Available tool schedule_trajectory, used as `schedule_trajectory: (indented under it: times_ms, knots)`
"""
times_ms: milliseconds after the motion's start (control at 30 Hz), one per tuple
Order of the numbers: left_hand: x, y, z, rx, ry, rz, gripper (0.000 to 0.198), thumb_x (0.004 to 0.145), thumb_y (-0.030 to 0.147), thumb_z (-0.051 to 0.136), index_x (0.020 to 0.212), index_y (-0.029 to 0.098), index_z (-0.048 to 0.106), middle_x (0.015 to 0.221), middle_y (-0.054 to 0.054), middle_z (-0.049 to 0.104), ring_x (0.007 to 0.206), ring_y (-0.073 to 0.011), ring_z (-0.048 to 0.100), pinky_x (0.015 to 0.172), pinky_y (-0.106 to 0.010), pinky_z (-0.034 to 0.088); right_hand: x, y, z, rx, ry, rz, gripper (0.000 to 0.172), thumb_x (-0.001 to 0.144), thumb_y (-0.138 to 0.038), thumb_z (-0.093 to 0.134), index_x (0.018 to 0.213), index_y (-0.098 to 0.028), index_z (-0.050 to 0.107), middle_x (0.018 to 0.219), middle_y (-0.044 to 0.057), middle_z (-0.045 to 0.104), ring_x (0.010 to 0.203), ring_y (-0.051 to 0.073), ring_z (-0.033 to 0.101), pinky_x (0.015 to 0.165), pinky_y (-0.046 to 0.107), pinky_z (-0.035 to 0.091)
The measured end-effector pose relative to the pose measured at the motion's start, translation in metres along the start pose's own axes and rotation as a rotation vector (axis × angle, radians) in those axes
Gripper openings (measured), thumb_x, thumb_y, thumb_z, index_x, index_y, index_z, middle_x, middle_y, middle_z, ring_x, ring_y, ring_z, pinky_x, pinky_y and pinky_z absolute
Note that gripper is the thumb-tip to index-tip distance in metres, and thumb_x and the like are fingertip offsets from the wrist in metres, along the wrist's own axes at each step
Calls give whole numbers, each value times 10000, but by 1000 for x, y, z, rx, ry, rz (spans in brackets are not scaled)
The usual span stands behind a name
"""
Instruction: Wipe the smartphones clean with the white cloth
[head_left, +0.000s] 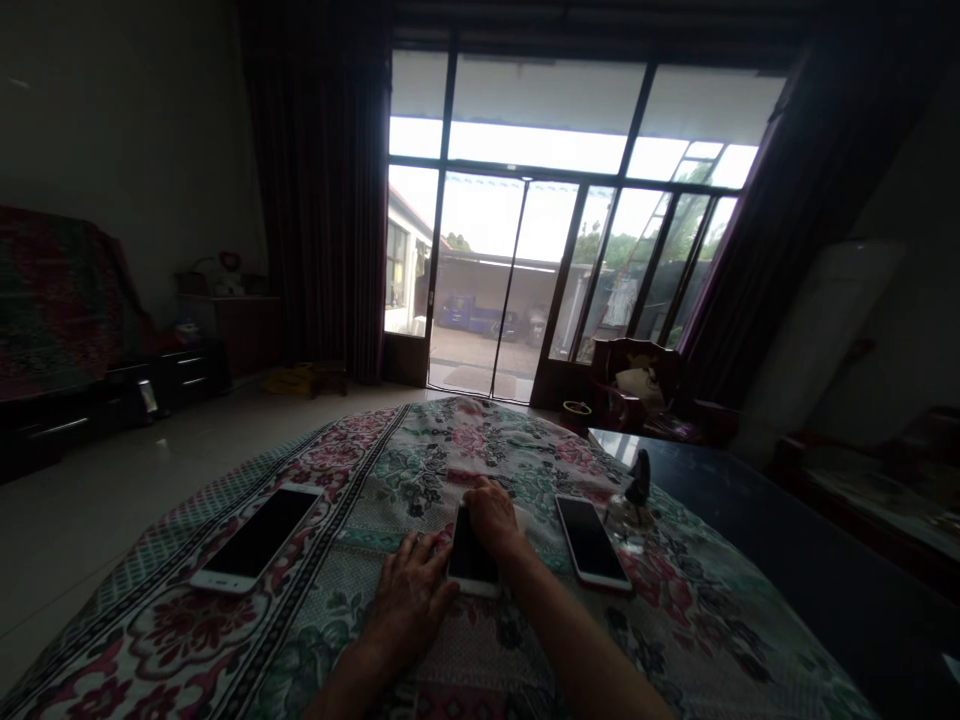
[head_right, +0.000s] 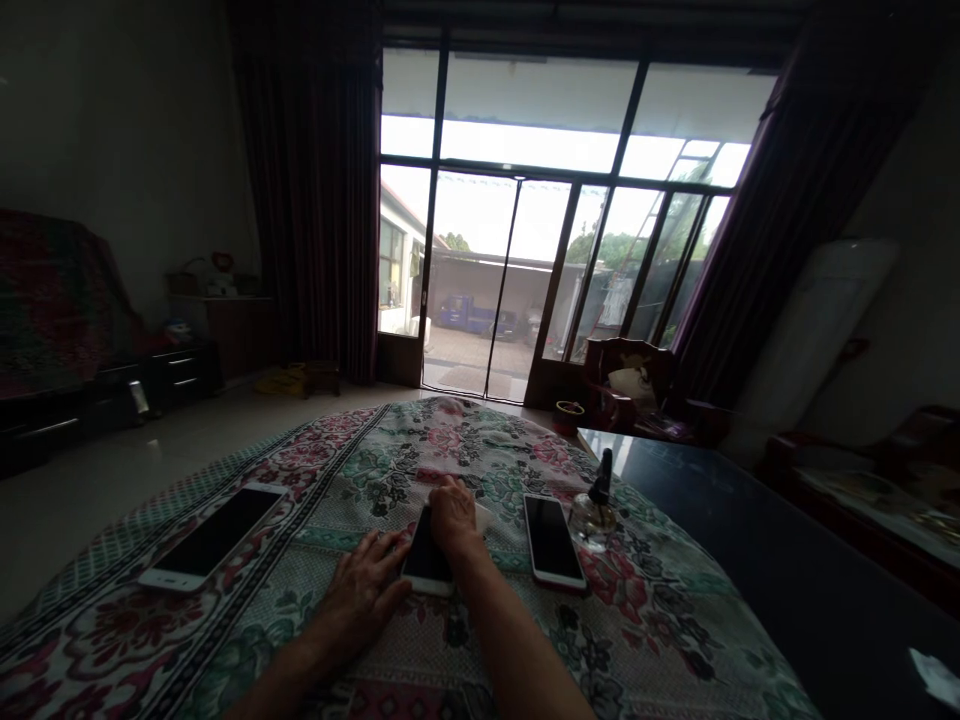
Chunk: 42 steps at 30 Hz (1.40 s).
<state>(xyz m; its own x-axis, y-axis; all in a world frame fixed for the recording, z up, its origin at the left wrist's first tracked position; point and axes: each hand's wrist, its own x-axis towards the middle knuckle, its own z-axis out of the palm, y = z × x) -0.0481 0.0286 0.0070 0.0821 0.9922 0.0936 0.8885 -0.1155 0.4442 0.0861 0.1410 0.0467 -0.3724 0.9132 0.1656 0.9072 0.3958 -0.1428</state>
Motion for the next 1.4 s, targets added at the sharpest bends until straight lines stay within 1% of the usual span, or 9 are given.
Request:
schedule_trajectory:
  times_ms: [167,367,467,533,633,800,1000,1133,1400]
  knots:
    - [-1,1,1,-15,41,-4,495,875,342,491,1356,240,548,1495,-65,465,1431,-315,293,1118,-498,287,-9,1,4,26,12,-77,310,936,-160,417,961,-189,724,1111,84,633,1040,211,519,867,281,348]
    - [2,-8,12,-32,67,13,477,865,331,511,1326,223,567,1491,-63,473,1427,-320,304,1112,-506,306,-57,-2,2,98,-1,-227,219,929,-201,482,975,-224,695,1066,45,629,995,187,518,846,252,359]
    - [4,-17,22,-47,137,33,467,849,298,551,1309,220,574,1464,-75,506,1420,-311,327,1119,-503,312,-78,-1,0,149,-11,-309,157,883,-234,564,981,-231,686,1049,35,628,971,188,517,838,251,371]
    - [5,-19,25,-61,183,39,430,838,290,575,1261,218,610,1438,-83,532,1408,-314,350,1121,-498,316,-83,1,1,169,-13,-336,159,849,-257,612,988,-237,686,1053,31,627,969,190,514,841,254,372]
    - [3,-16,20,-95,169,25,368,825,287,588,1184,240,653,1420,-58,549,1403,-316,358,1111,-495,328,-74,3,3,168,-7,-307,155,874,-257,581,970,-247,702,1047,29,633,962,190,515,831,259,367]
    - [1,-8,8,-105,137,13,364,833,290,589,1183,223,657,1423,-78,541,1404,-324,354,1108,-493,320,-33,5,9,114,36,-190,283,934,-180,449,913,-235,726,1056,37,644,980,191,515,843,264,349]
    - [1,-13,17,-117,192,23,347,825,292,611,1159,207,655,1399,-81,561,1398,-318,365,1111,-486,314,4,9,15,102,34,-182,344,904,-102,414,924,-200,743,1060,61,650,972,185,520,889,270,333]
    - [2,-15,19,-161,251,27,344,794,280,643,1116,160,651,1346,-117,591,1369,-313,405,1115,-461,320,5,11,16,105,16,-225,365,902,-83,410,1004,-214,735,1103,49,654,998,182,520,917,266,327]
    - [7,-16,14,-280,293,63,310,707,217,672,1011,158,656,1236,-131,633,1251,-294,520,1060,-420,400,-25,10,10,161,-3,-391,313,924,-116,447,1034,-238,714,1121,30,663,1049,182,520,920,266,352]
